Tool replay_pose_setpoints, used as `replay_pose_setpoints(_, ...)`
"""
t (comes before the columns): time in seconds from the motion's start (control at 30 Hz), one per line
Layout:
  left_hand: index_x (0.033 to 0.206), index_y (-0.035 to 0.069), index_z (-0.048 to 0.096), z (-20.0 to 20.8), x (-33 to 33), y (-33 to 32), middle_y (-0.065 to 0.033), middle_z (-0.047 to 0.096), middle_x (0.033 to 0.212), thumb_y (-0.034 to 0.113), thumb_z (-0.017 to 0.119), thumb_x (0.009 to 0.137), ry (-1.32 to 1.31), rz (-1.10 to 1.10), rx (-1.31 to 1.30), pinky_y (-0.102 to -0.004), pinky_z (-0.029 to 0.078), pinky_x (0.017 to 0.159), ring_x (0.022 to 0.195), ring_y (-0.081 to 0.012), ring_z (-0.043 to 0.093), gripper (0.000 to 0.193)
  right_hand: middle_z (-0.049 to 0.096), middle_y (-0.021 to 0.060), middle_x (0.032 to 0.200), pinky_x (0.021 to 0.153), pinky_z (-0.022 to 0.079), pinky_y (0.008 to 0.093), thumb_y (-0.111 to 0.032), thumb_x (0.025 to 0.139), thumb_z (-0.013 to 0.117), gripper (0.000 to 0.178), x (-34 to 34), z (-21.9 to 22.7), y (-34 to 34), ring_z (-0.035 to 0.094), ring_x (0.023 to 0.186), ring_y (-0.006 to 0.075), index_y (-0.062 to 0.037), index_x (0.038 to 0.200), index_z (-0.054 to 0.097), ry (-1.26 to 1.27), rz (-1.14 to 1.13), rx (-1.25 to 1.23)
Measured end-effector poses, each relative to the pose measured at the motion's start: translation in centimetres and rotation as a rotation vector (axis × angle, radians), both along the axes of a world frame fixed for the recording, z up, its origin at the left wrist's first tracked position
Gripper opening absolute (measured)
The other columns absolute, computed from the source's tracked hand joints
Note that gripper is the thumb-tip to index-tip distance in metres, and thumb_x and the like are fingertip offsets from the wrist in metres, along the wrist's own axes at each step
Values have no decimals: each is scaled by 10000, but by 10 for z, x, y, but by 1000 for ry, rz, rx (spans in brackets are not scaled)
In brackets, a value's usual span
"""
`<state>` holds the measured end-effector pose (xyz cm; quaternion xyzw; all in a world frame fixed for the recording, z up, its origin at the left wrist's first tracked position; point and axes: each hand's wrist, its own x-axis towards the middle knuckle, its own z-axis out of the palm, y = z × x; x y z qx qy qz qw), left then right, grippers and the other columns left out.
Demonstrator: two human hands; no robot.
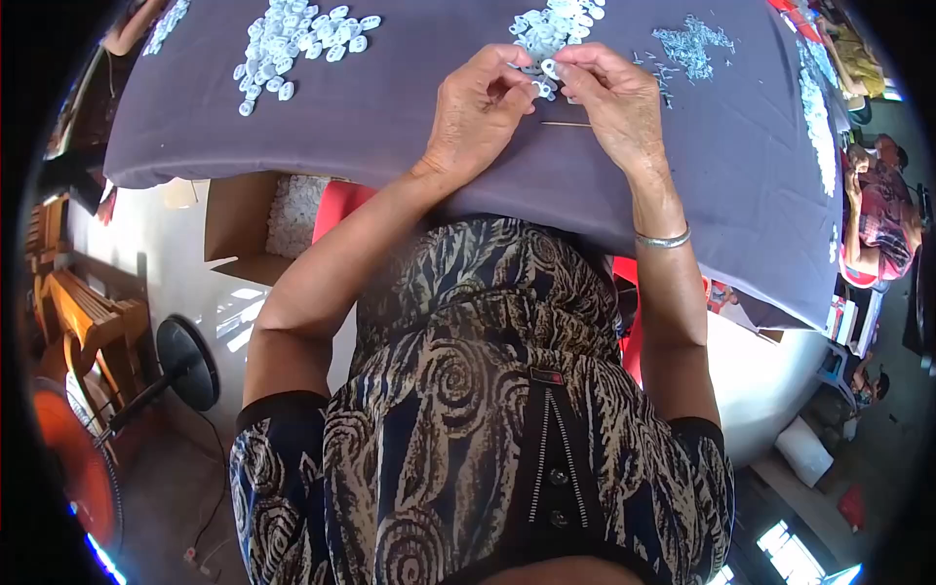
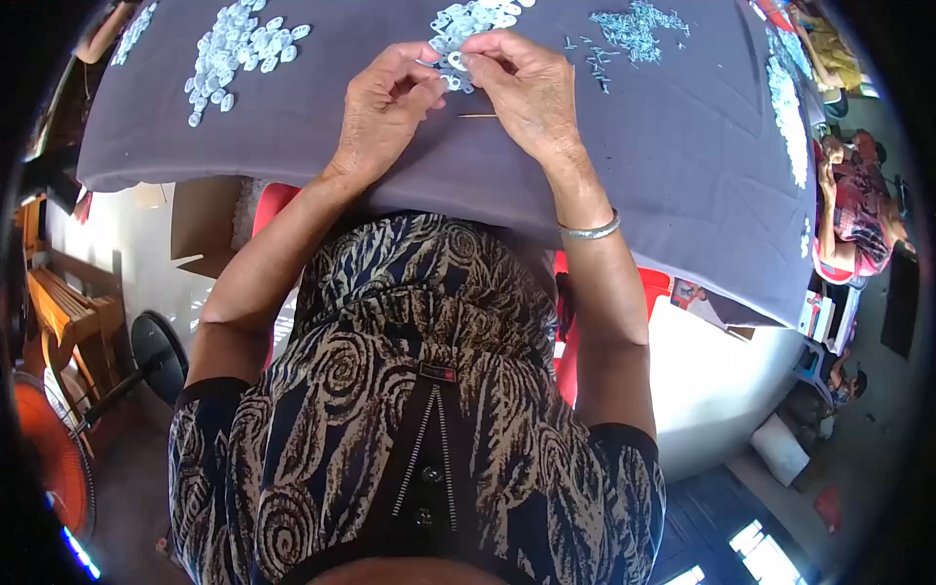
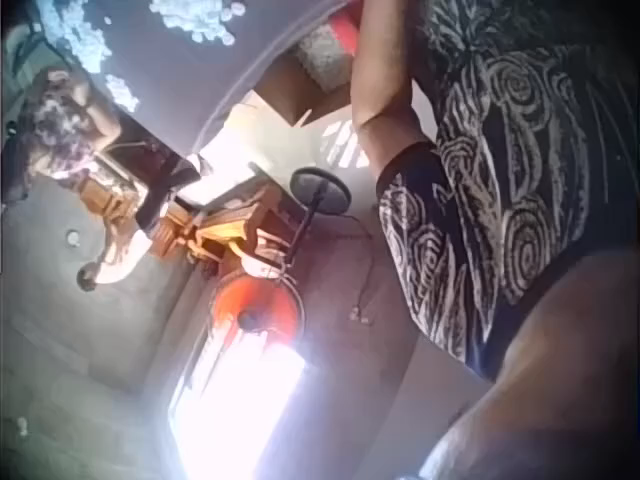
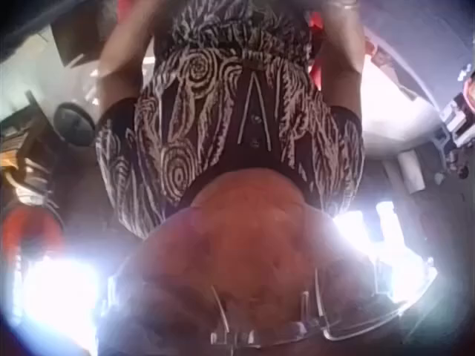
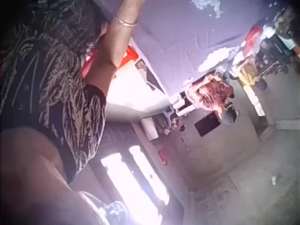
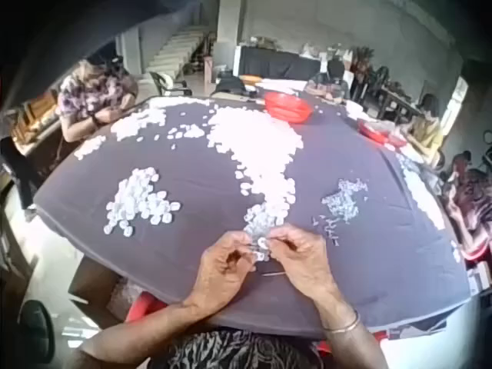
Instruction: The person assembles plastic cord locks by hand, picking up the pieces from the table and fitting them together.
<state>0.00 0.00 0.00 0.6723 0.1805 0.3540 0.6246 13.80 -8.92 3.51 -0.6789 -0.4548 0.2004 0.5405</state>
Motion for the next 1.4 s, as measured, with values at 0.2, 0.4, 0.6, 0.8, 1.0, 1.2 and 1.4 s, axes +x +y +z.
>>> replay_pose_setpoints(0.2, 1097, 55, 559, -2, 1, -3, -5, 630, 818, 33, 631, 850, 4, 6, 13, -193, 466, 592, 701, -66, 596, 258, 641, -24, 792, 628, 474, 186, -62, 864, 628, 106, 1, -1, -3, 549, 685, 38, -38, 950, 685, -29, 2, -13)
replay_pose_setpoints(0.4, 1093, 44, 555, -1, 0, -2, -6, 628, 799, 29, 623, 855, -6, 6, 39, -193, 471, 597, 694, -65, 595, 248, 635, -33, 773, 627, 464, 181, -56, 859, 633, 104, -1, 3, -5, 547, 714, 22, -35, 946, 685, -133, 54, -20)
replay_pose_setpoints(0.6, 1058, 25, 541, 3, 0, -3, -53, 640, 770, -7, 606, 831, 12, 43, 44, -230, 512, 646, 691, -93, 618, 239, 627, -40, 778, 622, 460, 177, -51, 859, 630, 109, -3, -1, -4, 543, 723, 19, -39, 958, 676, -177, 63, -75)
replay_pose_setpoints(0.8, 1086, 25, 517, 6, -1, 1, -48, 638, 761, -11, 597, 840, 1, 8, -37, -224, 507, 646, 699, -94, 613, 261, 641, -18, 780, 624, 480, 189, -4, 816, 648, 161, -6, 0, -5, 565, 713, 33, -39, 974, 652, -125, 91, -21)
replay_pose_setpoints(1.0, 1111, 48, 551, 11, -5, 3, -14, 644, 821, 30, 624, 848, 48, -38, -191, -208, 456, 655, 754, -66, 583, 274, 626, 1, 749, 601, 489, 209, 21, 701, 712, 281, -11, 10, -7, 569, 653, 47, -63, 959, 639, -277, 134, -23)
replay_pose_setpoints(1.2, 1122, 63, 570, 18, -9, 8, -9, 633, 829, 60, 628, 851, 77, -129, -125, -217, 436, 706, 799, -70, 561, 277, 594, -9, 735, 592, 481, 208, 28, 682, 725, 294, -11, 10, -7, 555, 628, 58, -59, 947, 635, -412, 127, 61)
replay_pose_setpoints(1.4, 1030, 37, 577, 31, -10, 13, 8, 569, 752, 50, 609, 849, 63, -145, -208, -199, 397, 601, 680, -37, 484, 185, 563, -5, 718, 576, 465, 218, 32, 682, 725, 297, -14, 13, -6, 542, 622, 61, -58, 951, 639, -428, 131, 117)
